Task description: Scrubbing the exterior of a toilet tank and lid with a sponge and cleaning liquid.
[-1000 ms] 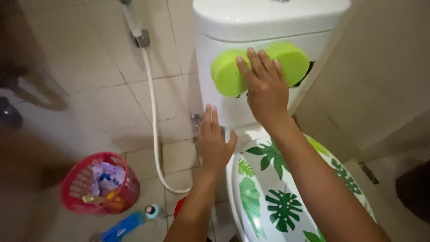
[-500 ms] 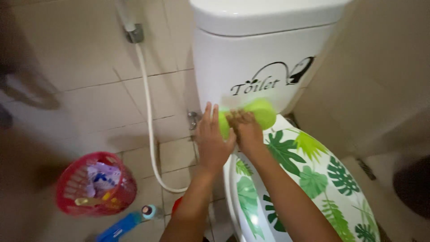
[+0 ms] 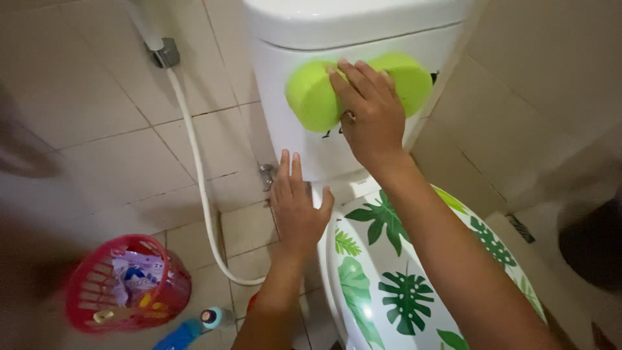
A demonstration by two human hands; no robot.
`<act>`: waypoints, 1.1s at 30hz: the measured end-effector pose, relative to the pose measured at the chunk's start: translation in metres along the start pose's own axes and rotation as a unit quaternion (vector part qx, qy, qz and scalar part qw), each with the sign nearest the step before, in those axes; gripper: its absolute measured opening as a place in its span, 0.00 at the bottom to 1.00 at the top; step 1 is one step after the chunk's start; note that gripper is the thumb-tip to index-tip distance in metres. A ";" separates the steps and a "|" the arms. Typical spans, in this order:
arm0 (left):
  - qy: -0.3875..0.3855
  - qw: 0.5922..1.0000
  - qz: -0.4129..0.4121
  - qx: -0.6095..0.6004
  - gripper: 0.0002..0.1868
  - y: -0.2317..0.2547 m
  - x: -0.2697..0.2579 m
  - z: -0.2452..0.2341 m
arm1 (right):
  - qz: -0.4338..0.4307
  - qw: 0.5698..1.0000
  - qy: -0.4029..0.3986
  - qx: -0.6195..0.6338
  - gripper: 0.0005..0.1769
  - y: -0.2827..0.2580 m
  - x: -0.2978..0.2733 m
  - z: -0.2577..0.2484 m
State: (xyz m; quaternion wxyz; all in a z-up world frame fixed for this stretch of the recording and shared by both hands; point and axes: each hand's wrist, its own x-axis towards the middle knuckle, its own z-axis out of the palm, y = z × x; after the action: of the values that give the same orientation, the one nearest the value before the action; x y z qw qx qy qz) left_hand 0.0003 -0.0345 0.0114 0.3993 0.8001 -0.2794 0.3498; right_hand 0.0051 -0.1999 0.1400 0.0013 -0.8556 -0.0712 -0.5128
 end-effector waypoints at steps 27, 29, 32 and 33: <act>0.006 0.999 0.031 0.032 0.50 -0.007 -0.008 0.011 | -0.049 0.997 -0.026 -0.060 0.29 0.014 0.010 0.005; 0.003 0.999 0.026 0.029 0.49 -0.002 -0.004 0.010 | -0.036 0.998 -0.018 -0.056 0.30 0.009 0.001 0.018; 0.006 0.999 0.023 0.023 0.48 -0.001 -0.003 0.009 | -0.015 0.999 -0.015 -0.038 0.29 -0.001 -0.011 0.025; 0.013 0.999 0.025 0.018 0.47 0.000 -0.003 0.009 | -0.007 0.999 -0.020 -0.026 0.28 -0.003 -0.014 0.024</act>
State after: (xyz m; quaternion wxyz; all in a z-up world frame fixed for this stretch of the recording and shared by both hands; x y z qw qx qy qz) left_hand 0.0015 -0.0422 0.0053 0.3797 0.7950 -0.2879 0.3754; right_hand 0.0190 -0.1964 0.1159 -0.0263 -0.8651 -0.0636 -0.4969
